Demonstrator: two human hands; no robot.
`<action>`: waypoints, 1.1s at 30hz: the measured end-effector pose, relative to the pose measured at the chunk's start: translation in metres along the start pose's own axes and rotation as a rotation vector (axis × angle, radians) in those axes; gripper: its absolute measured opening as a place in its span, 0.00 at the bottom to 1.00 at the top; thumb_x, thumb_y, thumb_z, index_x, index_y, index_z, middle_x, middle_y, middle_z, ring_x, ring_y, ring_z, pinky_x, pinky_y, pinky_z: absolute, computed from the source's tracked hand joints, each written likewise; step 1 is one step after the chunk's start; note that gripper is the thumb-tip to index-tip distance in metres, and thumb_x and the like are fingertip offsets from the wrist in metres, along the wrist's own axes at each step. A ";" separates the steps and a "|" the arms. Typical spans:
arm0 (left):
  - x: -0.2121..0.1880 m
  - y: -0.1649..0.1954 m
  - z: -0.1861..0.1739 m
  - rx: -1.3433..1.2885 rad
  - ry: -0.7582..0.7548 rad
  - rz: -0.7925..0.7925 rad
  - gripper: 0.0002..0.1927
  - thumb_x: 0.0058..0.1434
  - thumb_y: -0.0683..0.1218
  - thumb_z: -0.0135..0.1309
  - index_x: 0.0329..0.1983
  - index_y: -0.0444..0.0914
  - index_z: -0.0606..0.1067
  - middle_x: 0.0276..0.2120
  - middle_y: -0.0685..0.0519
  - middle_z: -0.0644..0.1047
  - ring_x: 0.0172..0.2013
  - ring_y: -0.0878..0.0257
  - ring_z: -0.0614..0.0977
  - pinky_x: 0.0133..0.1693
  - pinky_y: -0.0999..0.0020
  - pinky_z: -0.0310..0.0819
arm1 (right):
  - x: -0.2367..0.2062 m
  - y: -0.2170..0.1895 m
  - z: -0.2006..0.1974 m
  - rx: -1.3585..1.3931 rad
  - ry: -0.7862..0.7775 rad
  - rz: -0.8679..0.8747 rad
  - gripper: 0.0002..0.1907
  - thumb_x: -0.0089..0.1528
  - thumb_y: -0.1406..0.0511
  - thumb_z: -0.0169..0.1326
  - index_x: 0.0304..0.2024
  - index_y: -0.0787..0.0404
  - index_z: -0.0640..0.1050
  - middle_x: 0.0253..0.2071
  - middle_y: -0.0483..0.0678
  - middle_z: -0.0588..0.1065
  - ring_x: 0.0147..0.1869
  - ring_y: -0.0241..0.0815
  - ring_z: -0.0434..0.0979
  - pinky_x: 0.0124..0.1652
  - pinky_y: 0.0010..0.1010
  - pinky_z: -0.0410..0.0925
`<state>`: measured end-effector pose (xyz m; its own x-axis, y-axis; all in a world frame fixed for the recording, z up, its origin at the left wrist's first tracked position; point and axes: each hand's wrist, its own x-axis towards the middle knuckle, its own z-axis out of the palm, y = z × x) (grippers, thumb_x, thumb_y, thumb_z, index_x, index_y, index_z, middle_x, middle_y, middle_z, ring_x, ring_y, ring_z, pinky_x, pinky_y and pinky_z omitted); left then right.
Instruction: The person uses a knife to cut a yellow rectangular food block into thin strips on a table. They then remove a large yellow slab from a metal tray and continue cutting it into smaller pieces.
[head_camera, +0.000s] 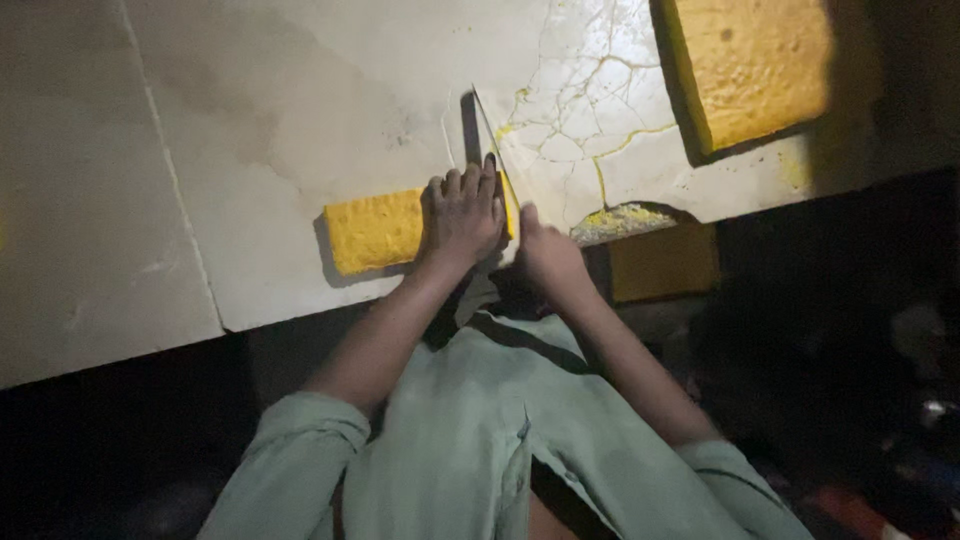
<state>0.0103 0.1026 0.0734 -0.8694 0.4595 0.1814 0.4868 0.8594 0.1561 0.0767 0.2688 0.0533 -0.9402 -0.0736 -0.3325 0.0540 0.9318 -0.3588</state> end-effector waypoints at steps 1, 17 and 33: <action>-0.001 0.000 0.003 0.022 0.015 0.000 0.34 0.64 0.55 0.50 0.70 0.34 0.66 0.52 0.45 0.72 0.49 0.51 0.72 0.52 0.50 0.62 | 0.010 -0.005 -0.002 -0.007 -0.006 0.005 0.18 0.65 0.66 0.49 0.54 0.65 0.61 0.33 0.65 0.78 0.39 0.69 0.79 0.38 0.57 0.71; 0.008 0.000 0.008 0.014 -0.175 -0.048 0.38 0.65 0.58 0.49 0.72 0.32 0.60 0.51 0.46 0.71 0.50 0.52 0.71 0.53 0.48 0.61 | -0.092 -0.017 0.024 0.202 -0.116 0.093 0.44 0.53 0.63 0.65 0.62 0.74 0.56 0.33 0.67 0.76 0.39 0.71 0.76 0.38 0.56 0.69; 0.055 -0.010 0.032 -0.105 0.038 0.176 0.36 0.61 0.62 0.51 0.66 0.36 0.70 0.67 0.36 0.65 0.68 0.36 0.61 0.61 0.26 0.42 | -0.142 0.156 0.100 0.301 0.353 -0.211 0.32 0.61 0.69 0.58 0.62 0.71 0.56 0.29 0.61 0.74 0.29 0.65 0.75 0.26 0.50 0.67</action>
<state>-0.0454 0.1267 0.0506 -0.7674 0.5901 0.2508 0.6388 0.7376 0.2190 0.2521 0.3887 -0.0426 -0.9946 -0.0763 0.0704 -0.1037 0.7622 -0.6389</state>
